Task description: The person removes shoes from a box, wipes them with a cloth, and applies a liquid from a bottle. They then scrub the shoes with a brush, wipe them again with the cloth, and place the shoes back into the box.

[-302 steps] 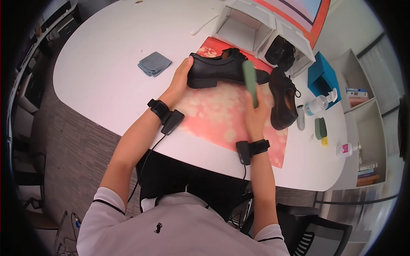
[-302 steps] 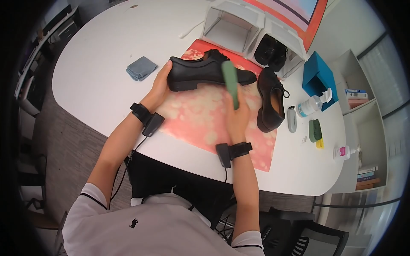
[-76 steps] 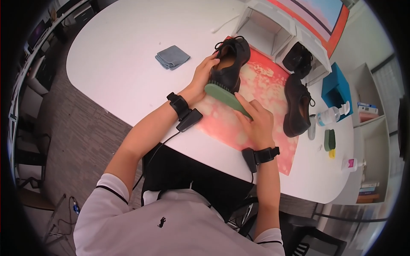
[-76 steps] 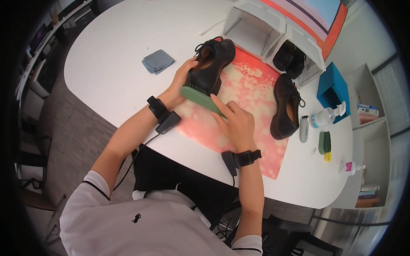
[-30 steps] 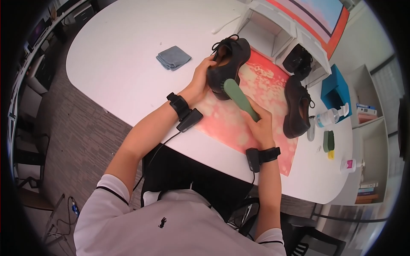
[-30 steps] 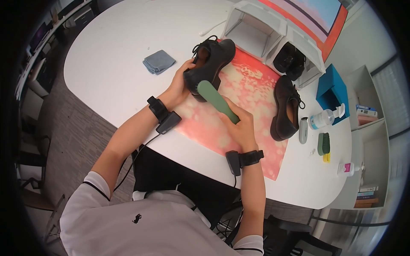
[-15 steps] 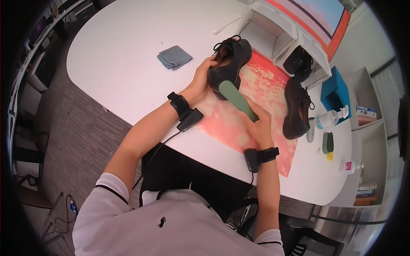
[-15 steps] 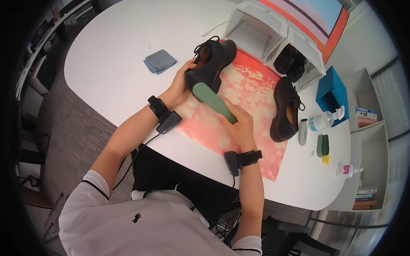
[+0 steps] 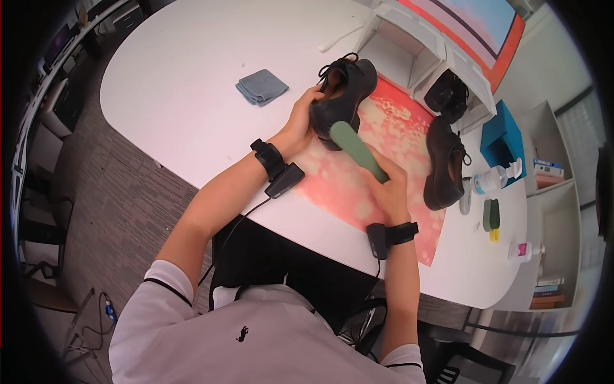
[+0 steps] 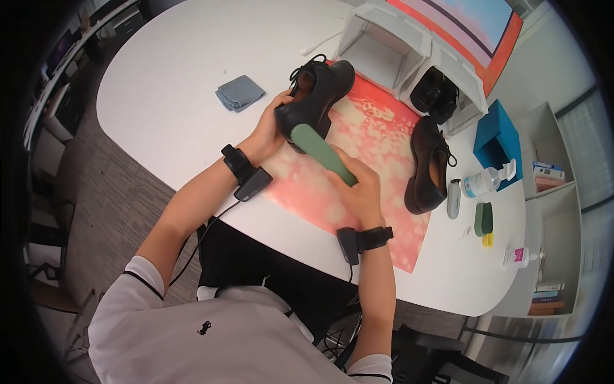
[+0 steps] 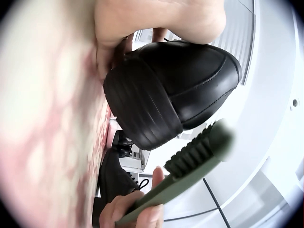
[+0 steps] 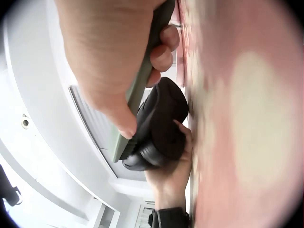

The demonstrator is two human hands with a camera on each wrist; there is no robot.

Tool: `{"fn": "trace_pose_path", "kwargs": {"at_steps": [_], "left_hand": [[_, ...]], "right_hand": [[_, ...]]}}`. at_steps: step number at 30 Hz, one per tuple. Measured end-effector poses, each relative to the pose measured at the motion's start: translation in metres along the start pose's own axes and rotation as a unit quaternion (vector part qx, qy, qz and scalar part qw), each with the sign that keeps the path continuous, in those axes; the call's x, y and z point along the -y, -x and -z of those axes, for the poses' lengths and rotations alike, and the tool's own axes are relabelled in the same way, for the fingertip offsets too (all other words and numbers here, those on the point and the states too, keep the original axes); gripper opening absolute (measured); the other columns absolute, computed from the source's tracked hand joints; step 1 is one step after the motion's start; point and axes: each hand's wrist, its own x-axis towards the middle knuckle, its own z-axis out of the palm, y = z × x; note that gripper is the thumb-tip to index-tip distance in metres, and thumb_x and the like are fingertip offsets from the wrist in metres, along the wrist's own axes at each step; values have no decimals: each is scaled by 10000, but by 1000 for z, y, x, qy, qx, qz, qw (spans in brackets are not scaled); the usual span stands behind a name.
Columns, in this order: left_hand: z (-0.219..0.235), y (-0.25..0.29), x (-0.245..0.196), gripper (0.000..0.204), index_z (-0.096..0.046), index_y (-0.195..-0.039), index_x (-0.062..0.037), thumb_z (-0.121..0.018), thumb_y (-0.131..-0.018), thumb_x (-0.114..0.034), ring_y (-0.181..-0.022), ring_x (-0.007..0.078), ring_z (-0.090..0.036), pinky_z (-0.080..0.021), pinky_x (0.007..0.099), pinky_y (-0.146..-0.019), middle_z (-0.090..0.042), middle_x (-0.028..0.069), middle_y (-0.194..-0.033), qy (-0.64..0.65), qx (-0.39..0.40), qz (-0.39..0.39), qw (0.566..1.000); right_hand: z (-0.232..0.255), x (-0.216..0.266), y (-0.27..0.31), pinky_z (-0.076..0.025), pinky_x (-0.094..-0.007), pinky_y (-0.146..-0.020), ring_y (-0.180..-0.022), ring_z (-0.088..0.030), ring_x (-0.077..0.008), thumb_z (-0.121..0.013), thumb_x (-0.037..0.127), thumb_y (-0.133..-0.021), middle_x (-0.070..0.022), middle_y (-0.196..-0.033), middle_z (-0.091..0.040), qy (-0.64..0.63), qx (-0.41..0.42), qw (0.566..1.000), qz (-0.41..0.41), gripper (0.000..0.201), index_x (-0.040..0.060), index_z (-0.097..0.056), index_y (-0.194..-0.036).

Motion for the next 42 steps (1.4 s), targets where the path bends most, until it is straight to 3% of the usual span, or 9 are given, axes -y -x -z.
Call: {"fn": "trace_pose_path", "kwargs": {"at_steps": [6, 12, 15, 24, 27, 30, 33, 34, 42], "left_hand": [[1, 2, -1, 475, -472, -1383, -99, -492, -949, -291, -1145, 191, -595, -474, 354, -1014, -600, 71, -1279, 12, -6, 5, 1000], [-1, 2, -3, 498, -467, -1388, -94, -505, -939, -304, -1145, 194, -595, -469, 350, -1018, -599, 75, -1284, 2, 23, -3, 1000], [-4, 4, -3, 514, -457, -1397, -91, -511, -936, -312, -1145, 197, -595, -465, 350, -1023, -598, 77, -1285, -13, 18, -4, 1000], [1, -1, 0, 498, -458, -1393, -99, -512, -944, -308, -1138, 195, -596, -465, 348, -1020, -606, 76, -1270, -9, 5, 9, 1000], [4, -2, 0, 480, -464, -1385, -101, -503, -951, -303, -1132, 191, -599, -466, 343, -1018, -608, 73, -1266, 2, 6, 8, 1000], [1, 0, -2, 464, -472, -1376, -101, -494, -955, -296, -1121, 184, -603, -472, 338, -1008, -612, 68, -1260, -1, 2, 8, 1000], [-3, 3, -2, 454, -483, -1367, -96, -488, -956, -291, -1111, 180, -607, -480, 338, -997, -621, 65, -1245, -5, 3, 6, 1000], [1, 0, 0, 456, -484, -1368, -93, -484, -956, -289, -1109, 182, -609, -482, 339, -993, -623, 66, -1242, -3, 7, 7, 1000], [12, -3, 0, 527, -461, -1418, -91, -496, -930, -286, -1129, 193, -598, -474, 348, -996, -602, 84, -1285, 17, 55, 29, 998]], "right_hand": [[17, -1, 3, -505, -288, -767, -826, -644, -148, -735, 56, -814, -115, -980, -712, -17, 51, 997, -50, 440, 37, -663, -1247], [8, -2, 3, -511, -292, -777, -831, -660, -165, -734, 57, -814, -120, -990, -720, -24, -59, 998, 18, 447, 48, -659, -1255], [-5, -4, 2, -515, -294, -775, -815, -669, -176, -738, 58, -808, -126, -983, -721, -28, 22, 999, 21, 454, 60, -662, -1256], [7, 3, 3, -522, -296, -761, -800, -676, -183, -739, 86, -822, -136, -923, -721, 43, -12, 998, -36, 430, 56, -668, -1244], [6, -11, 2, -523, -290, -774, -813, -679, -179, -747, 99, -817, -132, -939, -721, 55, -126, 990, -29, 430, 46, -671, -1237], [9, -22, 6, -524, -293, -784, -820, -682, -189, -749, 100, -819, -130, -955, -719, 22, -128, 992, 2, 436, 37, -665, -1242], [1, -2, 5, -525, -299, -796, -840, -680, -184, -745, 88, -826, -136, -975, -716, -1, -26, 999, 26, 436, 37, -659, -1250], [1, 3, 3, -522, -299, -807, -858, -673, -161, -743, 88, -831, -142, -970, -716, 22, 15, 1000, -1, 439, 32, -651, -1257], [14, -24, 7, -506, -275, -844, -917, -661, -124, -724, 121, -873, -126, -1029, -731, 3, -106, 989, -106, 416, 13, -638, -1265]]}}
